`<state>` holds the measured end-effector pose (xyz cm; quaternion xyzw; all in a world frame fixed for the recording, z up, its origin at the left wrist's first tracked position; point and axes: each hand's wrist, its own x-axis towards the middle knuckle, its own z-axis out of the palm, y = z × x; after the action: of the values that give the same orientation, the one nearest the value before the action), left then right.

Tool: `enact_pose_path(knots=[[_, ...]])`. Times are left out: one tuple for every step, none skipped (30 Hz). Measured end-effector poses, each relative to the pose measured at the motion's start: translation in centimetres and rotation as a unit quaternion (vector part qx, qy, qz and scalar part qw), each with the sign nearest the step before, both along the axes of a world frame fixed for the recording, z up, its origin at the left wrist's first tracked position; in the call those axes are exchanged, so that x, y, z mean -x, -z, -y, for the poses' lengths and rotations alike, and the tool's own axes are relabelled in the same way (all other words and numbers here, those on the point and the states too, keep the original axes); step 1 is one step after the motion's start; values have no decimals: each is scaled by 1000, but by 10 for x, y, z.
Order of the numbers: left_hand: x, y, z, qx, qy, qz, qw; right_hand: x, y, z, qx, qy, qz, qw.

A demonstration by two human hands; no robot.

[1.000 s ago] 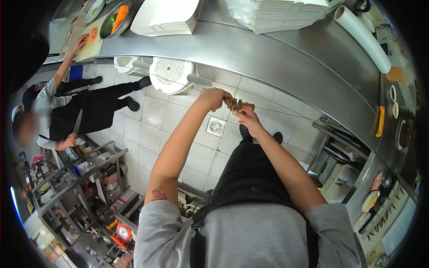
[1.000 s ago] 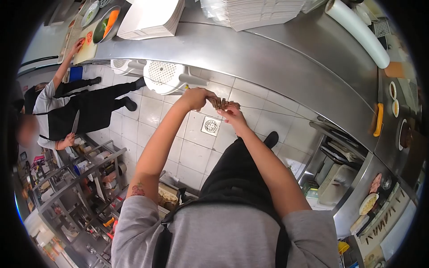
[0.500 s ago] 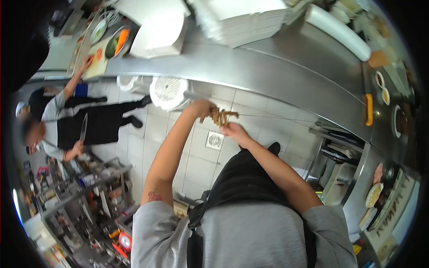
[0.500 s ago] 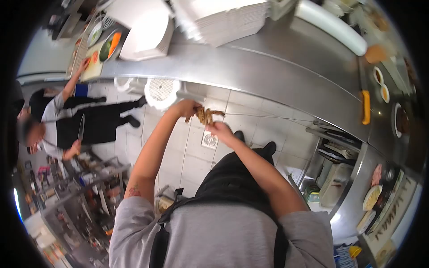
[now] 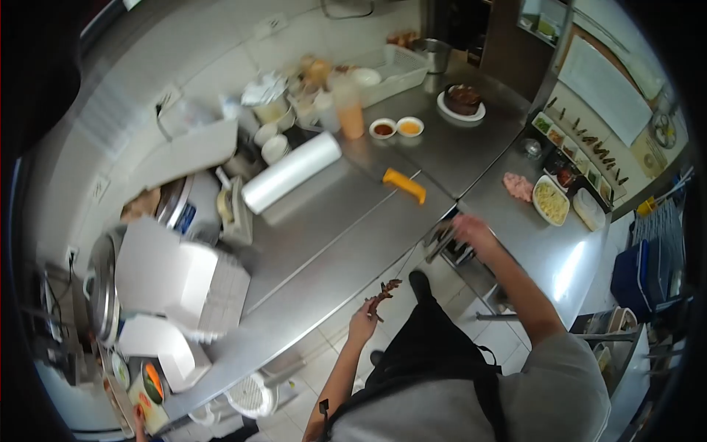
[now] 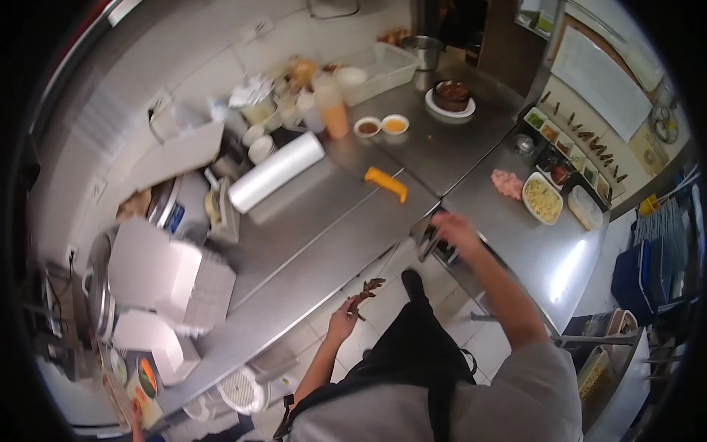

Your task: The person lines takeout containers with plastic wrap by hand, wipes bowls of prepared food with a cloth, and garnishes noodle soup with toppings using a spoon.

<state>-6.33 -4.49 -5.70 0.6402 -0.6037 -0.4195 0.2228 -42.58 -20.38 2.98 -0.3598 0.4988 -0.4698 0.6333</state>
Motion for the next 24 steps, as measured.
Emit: enact_pose_path(knots=[[7,2,14,6,24,33,999,37,-7,36,68,95,25,993],[12,6,24,12,45,67,997,72,-22,75,81,177,49,980],[15,10,31,15,64,102,993,103,-34,111,90,255,73,960],[14,19,34,27,76,128,988,131,-36,145,95,307,89,943],[15,26,42,39,87,154,984,159,-33,180,98,357,105,923],[20,21,52,-35,110,237,965,186,-17,214,100,378,122,913],[30,14,55,-69,74,298,949,207,10,245,95,398,138,902],[33,10,63,-106,71,306,944,219,27,271,92,419,154,890],[35,6,70,-142,66,311,937,221,30,292,69,437,151,884],[37,3,71,-179,59,314,931,217,33,311,45,452,144,879],[38,0,69,-144,33,296,944,211,33,329,20,463,137,876],[40,-4,63,-109,3,278,954,209,40,349,17,467,145,872],[40,-5,52,-73,-28,260,962,207,51,367,14,470,152,870],[39,-6,40,-127,-50,201,970,205,62,382,12,474,158,866],[35,-5,34,-175,-65,136,973,201,68,393,15,467,179,866],[33,-9,30,-223,-85,75,968,200,71,402,20,462,199,864],[34,-11,30,-249,-95,32,963,201,71,411,28,457,220,861],[34,-21,34,-266,-96,14,959,198,61,411,23,452,223,864],[39,-41,46,-260,-91,10,961,198,60,411,25,443,231,866],[43,-65,62,-232,-81,22,969,195,68,403,73,363,184,911],[48,-97,74,-198,-68,42,977,173,40,396,11,363,262,894],[50,-131,84,-167,-55,55,983,146,1,385,-51,370,339,863],[52,-165,89,-142,-41,64,987,142,71,406,24,297,357,885],[53,-199,90,-127,-29,67,989,119,42,401,-157,306,309,887]])
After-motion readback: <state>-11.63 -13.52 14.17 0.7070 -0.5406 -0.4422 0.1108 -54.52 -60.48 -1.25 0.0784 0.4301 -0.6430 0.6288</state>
